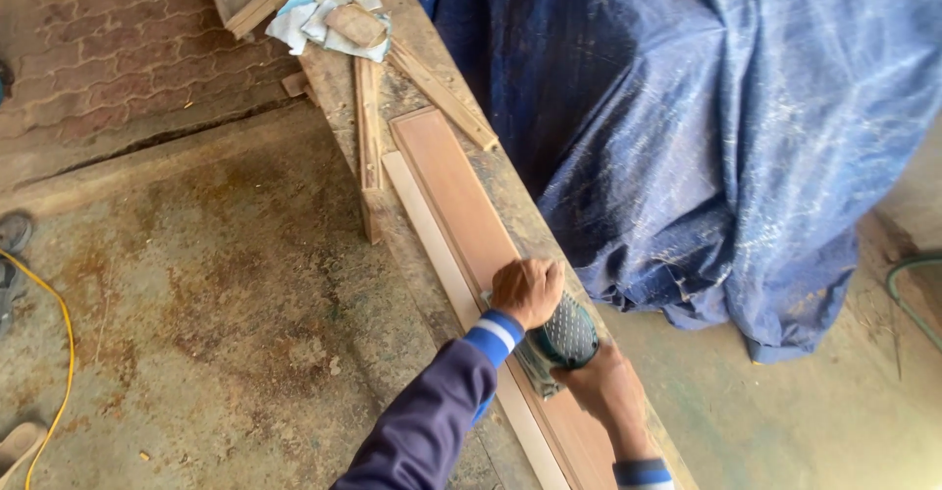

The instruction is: Sanding a wooden plank using a power sander followed by manual sanding with sandpaper.

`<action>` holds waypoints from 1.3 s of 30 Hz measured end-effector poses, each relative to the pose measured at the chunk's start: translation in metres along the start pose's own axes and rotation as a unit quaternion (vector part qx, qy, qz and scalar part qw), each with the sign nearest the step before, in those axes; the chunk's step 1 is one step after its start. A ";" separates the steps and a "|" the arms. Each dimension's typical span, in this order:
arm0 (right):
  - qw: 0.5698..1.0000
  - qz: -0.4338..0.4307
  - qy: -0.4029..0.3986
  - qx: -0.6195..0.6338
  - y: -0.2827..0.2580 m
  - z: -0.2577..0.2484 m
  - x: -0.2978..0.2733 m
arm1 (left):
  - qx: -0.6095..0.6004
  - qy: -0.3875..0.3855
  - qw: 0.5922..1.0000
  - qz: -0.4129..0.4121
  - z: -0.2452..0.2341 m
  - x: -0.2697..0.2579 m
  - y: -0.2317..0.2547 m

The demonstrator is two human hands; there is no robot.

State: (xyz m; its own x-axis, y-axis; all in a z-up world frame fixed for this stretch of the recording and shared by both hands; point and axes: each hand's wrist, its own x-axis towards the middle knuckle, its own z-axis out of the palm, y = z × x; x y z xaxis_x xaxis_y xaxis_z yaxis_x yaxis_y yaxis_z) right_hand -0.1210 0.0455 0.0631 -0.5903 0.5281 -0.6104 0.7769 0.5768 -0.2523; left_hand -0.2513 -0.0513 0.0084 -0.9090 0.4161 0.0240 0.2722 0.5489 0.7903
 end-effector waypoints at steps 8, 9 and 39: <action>0.998 -0.002 0.048 0.043 0.161 0.029 -0.074 | -0.043 -0.050 0.998 0.018 0.086 -0.127 0.063; 0.997 0.021 0.050 0.049 0.169 0.024 -0.097 | -0.049 -0.072 0.996 0.023 0.093 -0.146 0.073; 0.916 0.348 0.069 0.186 0.693 0.155 -0.340 | 0.035 -0.539 0.797 0.271 0.360 -0.501 0.313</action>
State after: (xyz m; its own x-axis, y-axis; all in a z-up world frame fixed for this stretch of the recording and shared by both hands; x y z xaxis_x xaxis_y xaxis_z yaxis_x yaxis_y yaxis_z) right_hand 0.6520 0.1693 -0.0204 0.0739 0.7760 -0.6264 0.9815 -0.1680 -0.0923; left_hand 0.4027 0.1725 0.0234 0.1371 0.9658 -0.2200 0.5839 0.1007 0.8056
